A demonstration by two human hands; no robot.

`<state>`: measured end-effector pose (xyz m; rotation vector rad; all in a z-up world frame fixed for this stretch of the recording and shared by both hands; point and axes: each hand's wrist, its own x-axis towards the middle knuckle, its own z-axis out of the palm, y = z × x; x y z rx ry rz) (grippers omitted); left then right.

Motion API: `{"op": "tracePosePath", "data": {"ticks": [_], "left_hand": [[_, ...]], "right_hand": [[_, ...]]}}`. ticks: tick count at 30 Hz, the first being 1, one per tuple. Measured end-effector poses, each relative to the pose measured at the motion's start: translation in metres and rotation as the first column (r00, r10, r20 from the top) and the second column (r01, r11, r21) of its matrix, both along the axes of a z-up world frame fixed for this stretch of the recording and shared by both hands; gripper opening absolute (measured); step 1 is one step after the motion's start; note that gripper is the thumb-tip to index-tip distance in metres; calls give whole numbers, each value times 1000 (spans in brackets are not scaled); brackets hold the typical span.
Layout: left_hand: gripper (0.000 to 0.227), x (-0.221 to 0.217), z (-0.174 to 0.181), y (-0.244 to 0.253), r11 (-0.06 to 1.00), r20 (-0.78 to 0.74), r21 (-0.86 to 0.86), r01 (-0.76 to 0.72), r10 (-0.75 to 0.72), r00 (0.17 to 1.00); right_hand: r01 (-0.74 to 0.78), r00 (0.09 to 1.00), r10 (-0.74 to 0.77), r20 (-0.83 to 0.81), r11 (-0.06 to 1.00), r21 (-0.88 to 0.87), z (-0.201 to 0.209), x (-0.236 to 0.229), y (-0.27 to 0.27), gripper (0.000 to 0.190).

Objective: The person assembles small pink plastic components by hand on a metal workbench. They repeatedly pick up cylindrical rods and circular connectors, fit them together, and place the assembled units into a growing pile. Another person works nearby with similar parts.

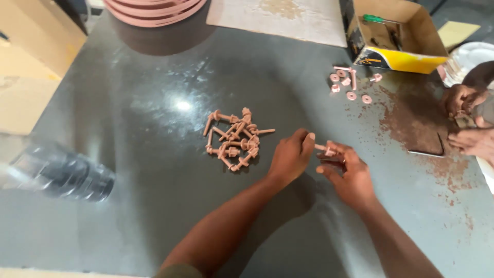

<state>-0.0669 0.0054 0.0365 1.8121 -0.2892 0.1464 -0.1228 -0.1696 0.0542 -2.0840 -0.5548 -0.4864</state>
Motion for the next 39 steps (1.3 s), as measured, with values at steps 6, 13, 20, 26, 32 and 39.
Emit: {"op": "tracePosePath", "data": {"ticks": [6, 13, 20, 26, 32, 39], "left_hand": [[26, -61, -9, 37, 988, 12, 136, -75, 74, 997], [20, -98, -12, 92, 959, 144, 276, -59, 19, 989], [24, -87, -14, 105, 972, -39, 198, -126, 136, 990], [26, -83, 3, 122, 847, 222, 520, -113, -6, 975], [31, -73, 9, 149, 817, 490, 364, -447, 240, 838], [21, -75, 4, 145, 894, 248, 336, -297, 221, 943]], "right_hand": [[205, 655, 51, -754, 948, 242, -35, -8, 18, 41], [96, 464, 340, -818, 899, 428, -47, -12, 47, 49], [-55, 604, 373, -704, 901, 430, -25, -5, 80, 34], [101, 524, 315, -791, 899, 425, -36, 25, 96, 29], [257, 580, 149, -801, 900, 353, -52, 65, 128, 28], [225, 481, 204, -853, 911, 345, -36, 112, 145, 24]]}}
